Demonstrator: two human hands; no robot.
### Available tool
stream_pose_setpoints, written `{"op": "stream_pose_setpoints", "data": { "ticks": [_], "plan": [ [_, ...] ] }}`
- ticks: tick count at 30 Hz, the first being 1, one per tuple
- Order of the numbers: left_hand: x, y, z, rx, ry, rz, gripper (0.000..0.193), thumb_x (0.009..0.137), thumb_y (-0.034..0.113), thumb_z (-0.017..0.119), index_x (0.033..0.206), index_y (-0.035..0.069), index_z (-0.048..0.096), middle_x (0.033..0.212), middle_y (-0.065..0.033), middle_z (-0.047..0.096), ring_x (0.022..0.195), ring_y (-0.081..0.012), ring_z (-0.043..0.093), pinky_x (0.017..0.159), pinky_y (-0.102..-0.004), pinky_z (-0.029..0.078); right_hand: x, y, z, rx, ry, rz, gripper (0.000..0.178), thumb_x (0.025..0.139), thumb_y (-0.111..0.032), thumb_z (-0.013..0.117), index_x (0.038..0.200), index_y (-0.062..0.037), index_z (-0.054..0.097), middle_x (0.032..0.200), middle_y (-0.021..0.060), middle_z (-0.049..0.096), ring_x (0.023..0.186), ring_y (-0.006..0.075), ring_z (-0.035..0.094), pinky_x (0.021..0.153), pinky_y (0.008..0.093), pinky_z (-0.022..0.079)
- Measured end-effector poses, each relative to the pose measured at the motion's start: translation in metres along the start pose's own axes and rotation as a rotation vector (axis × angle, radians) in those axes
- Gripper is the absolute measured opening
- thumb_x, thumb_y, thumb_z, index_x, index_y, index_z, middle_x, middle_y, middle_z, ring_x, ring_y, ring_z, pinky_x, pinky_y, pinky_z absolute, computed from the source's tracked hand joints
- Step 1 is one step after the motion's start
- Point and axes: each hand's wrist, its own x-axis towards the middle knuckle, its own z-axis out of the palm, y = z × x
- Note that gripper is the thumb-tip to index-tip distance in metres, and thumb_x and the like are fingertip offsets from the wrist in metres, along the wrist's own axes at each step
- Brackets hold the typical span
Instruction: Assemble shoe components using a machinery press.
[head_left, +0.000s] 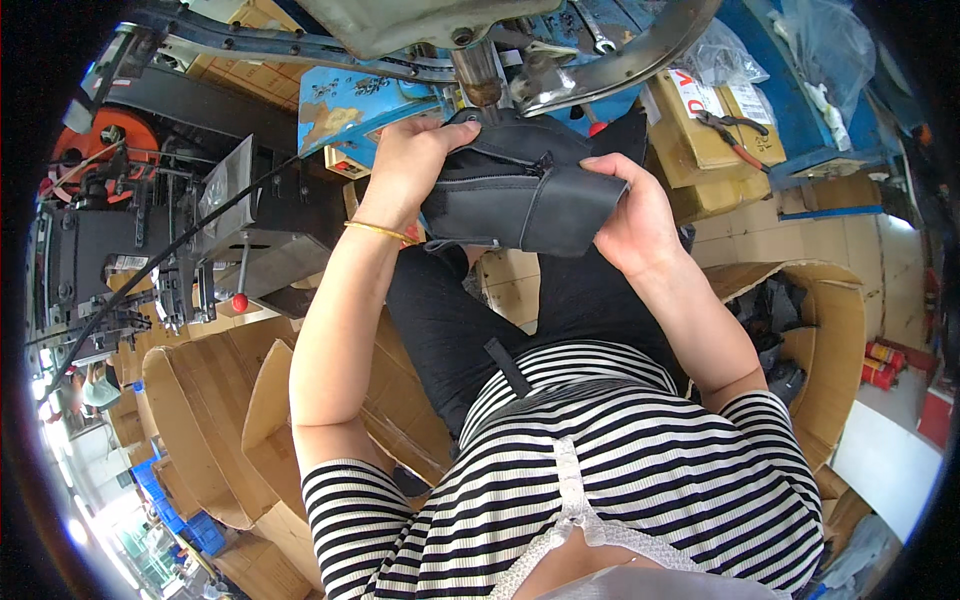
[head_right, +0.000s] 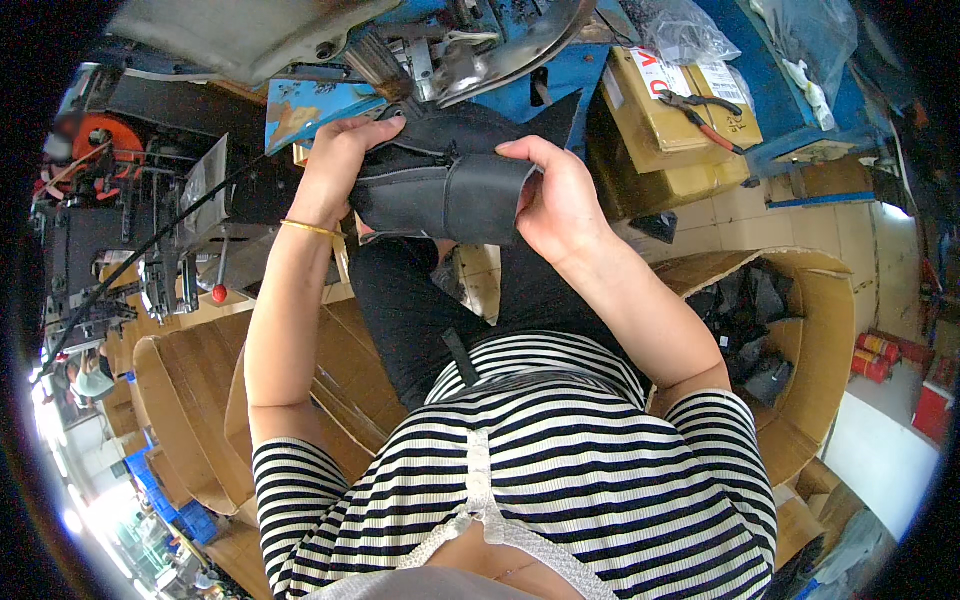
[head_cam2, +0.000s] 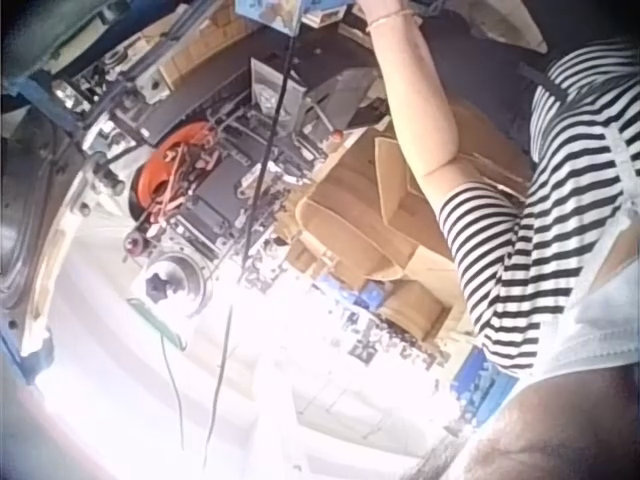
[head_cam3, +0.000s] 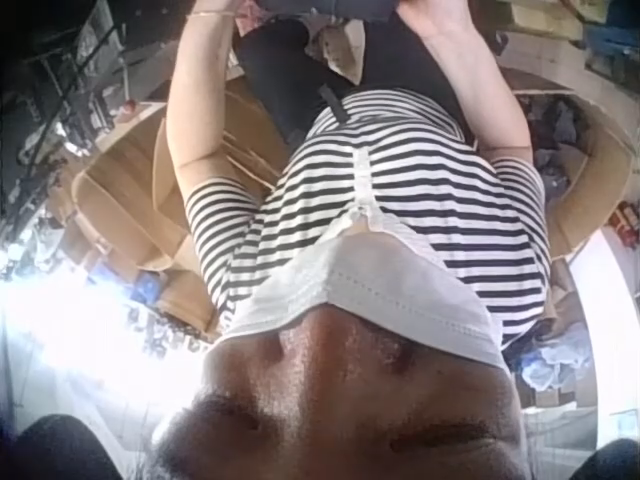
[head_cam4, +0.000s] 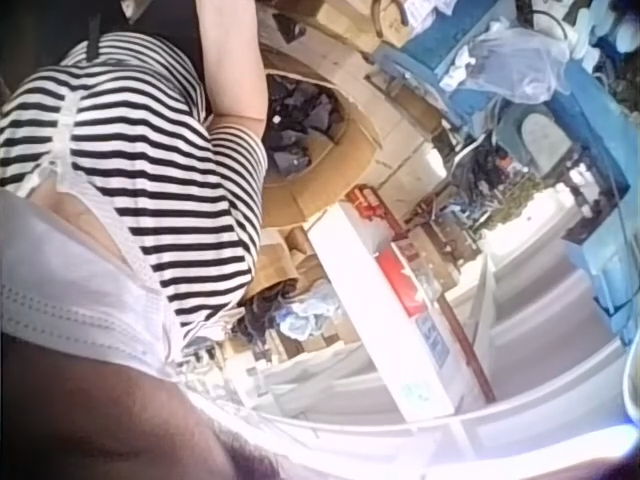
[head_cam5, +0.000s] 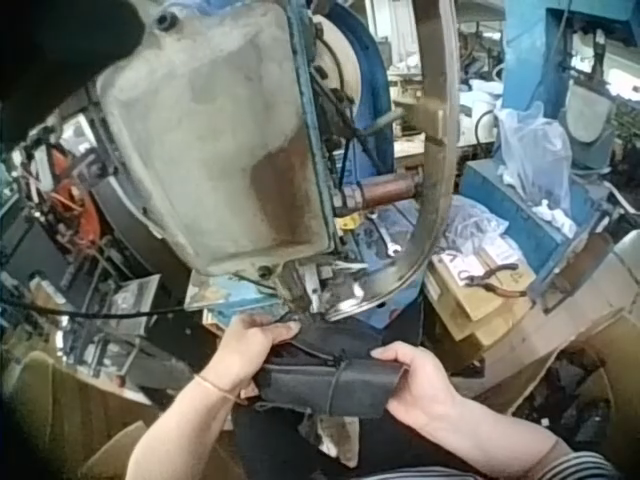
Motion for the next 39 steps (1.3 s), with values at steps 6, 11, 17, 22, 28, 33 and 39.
{"op": "stream_pose_setpoints", "data": {
  "ticks": [6,11,17,22,28,33,39],
  "plan": [
    [0.001,-0.014,-0.007,-0.074,0.063,0.030,0.025,0.080,0.020,0.073,0.080,-0.005,0.070,0.077,-0.0099,0.069,0.066,-0.0141,0.062,0.062,-0.0255,0.047,-0.001,-0.002,0.014,-0.105,0.019,-0.032,0.017,0.086,-0.015,0.058,0.093,-0.0004,0.062,0.092,0.0117,0.066,0.085,0.0230,0.064,0.082,0.0371,0.052],
    [-0.004,-0.014,-0.013,-0.064,0.068,0.000,0.025,0.081,0.020,0.073,0.083,-0.005,0.069,0.075,-0.0097,0.068,0.067,-0.0155,0.063,0.062,-0.0272,0.048,0.000,0.005,0.026,-0.153,0.036,-0.111,0.005,0.081,-0.006,0.063,0.080,-0.0019,0.060,0.072,0.0079,0.062,0.057,0.0195,0.061,0.052,0.0317,0.049],
    [-0.013,-0.015,-0.019,-0.135,0.099,-0.096,0.024,0.083,0.015,0.069,0.094,-0.006,0.066,0.084,-0.0119,0.068,0.073,-0.0179,0.065,0.068,-0.0294,0.051,0.010,0.015,0.031,-0.071,0.077,-0.104,0.008,0.079,-0.004,0.063,0.079,0.0025,0.058,0.066,0.0092,0.058,0.047,0.0205,0.057,0.043,0.0322,0.046],
    [-0.001,-0.001,-0.027,0.073,-0.068,0.014,0.029,0.081,0.015,0.073,0.101,-0.003,0.066,0.089,-0.0092,0.068,0.082,-0.0165,0.064,0.076,-0.0279,0.049,-0.003,0.012,0.026,-0.048,0.051,-0.123,0.010,0.081,-0.005,0.061,0.080,0.0043,0.059,0.073,0.0139,0.063,0.056,0.0253,0.064,0.051,0.0345,0.053],
    [0.018,0.022,-0.025,0.188,-0.148,-0.077,0.031,0.077,0.013,0.078,0.104,0.001,0.067,0.096,-0.0066,0.067,0.087,-0.0155,0.062,0.082,-0.0257,0.045,0.009,0.005,0.035,0.009,0.022,-0.066,0.010,0.082,-0.006,0.060,0.081,0.0041,0.059,0.079,0.0159,0.065,0.066,0.0282,0.067,0.063,0.0387,0.056],
    [0.013,0.021,-0.011,0.259,-0.049,-0.013,0.039,0.071,0.016,0.082,0.104,0.001,0.067,0.091,-0.0069,0.067,0.085,-0.0181,0.061,0.080,-0.0272,0.045,0.002,0.012,0.024,-0.089,0.061,-0.088,0.011,0.083,-0.008,0.058,0.083,0.0030,0.059,0.081,0.0160,0.065,0.065,0.0285,0.066,0.063,0.0389,0.056],
    [0.020,0.019,-0.018,0.357,-0.080,-0.020,0.040,0.070,0.019,0.084,0.102,0.003,0.066,0.090,-0.0079,0.067,0.082,-0.0184,0.062,0.076,-0.0289,0.048,0.003,0.015,0.020,-0.171,-0.003,-0.067,0.019,0.086,-0.018,0.057,0.094,-0.0005,0.061,0.094,0.0126,0.066,0.088,0.0227,0.064,0.083,0.0380,0.051]
  ]
}}
